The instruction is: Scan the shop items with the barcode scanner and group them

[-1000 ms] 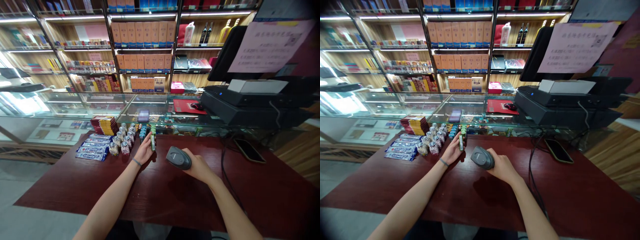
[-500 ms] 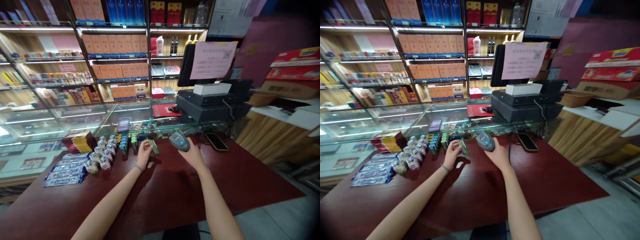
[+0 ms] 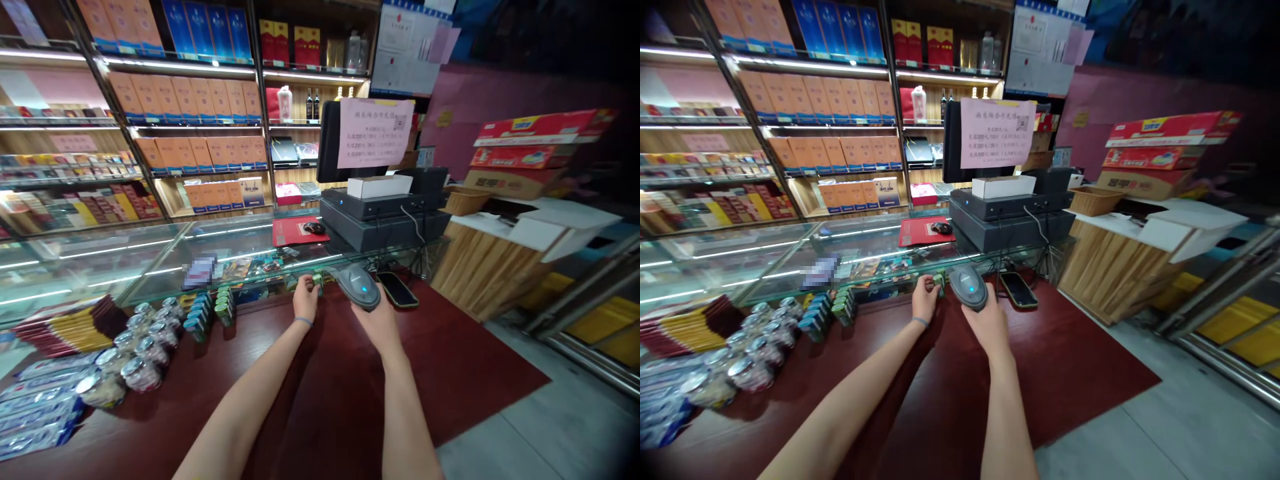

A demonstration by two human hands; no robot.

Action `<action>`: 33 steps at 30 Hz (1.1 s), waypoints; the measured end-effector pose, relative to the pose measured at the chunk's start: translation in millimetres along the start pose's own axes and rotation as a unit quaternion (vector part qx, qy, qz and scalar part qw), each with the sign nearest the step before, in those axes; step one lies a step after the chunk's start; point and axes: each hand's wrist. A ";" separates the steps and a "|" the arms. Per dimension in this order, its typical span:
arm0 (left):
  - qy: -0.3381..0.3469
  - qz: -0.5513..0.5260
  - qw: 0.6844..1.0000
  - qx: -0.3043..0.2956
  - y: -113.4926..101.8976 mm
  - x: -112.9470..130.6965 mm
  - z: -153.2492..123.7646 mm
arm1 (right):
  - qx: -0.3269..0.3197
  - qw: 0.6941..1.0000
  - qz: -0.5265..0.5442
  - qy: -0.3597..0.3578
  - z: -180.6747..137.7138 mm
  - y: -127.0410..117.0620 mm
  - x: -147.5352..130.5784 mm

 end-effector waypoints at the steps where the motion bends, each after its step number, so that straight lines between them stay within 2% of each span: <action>1: 0.005 0.006 1.000 -0.004 4.4 -3.5 2.3 | 0.003 1.000 0.008 0.003 -0.1 -0.2 0.1; 4: 0.040 0.037 0.998 -0.006 12.6 -11.6 6.9 | 0.012 1.000 0.025 0.014 -0.4 -1.1 -0.3; 10: 0.099 0.115 0.988 0.034 17.6 -12.1 11.1 | 0.026 0.999 0.043 0.016 -0.5 -2.8 -1.1; 20: 0.112 0.105 0.988 0.031 20.7 -18.6 13.9 | 0.026 0.999 0.044 0.003 -1.5 -1.9 2.5; 26: 0.098 0.085 0.991 0.031 22.1 -21.6 15.8 | 0.031 0.999 0.036 -0.018 -0.5 2.0 7.7; 30: 0.090 0.067 0.993 0.035 8.3 -14.7 9.4 | 0.028 0.999 0.037 -0.007 -0.4 5.2 6.1; 33: 0.098 0.037 0.994 0.041 -18.9 -0.3 -4.7 | 0.013 0.998 0.064 -0.004 -2.1 8.9 0.5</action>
Point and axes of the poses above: each hand's wrist, its own z-axis towards the middle knuckle, its own y-axis out of the palm, x = y × z, and after that the axes turned 6 degrees about -y, right-handed
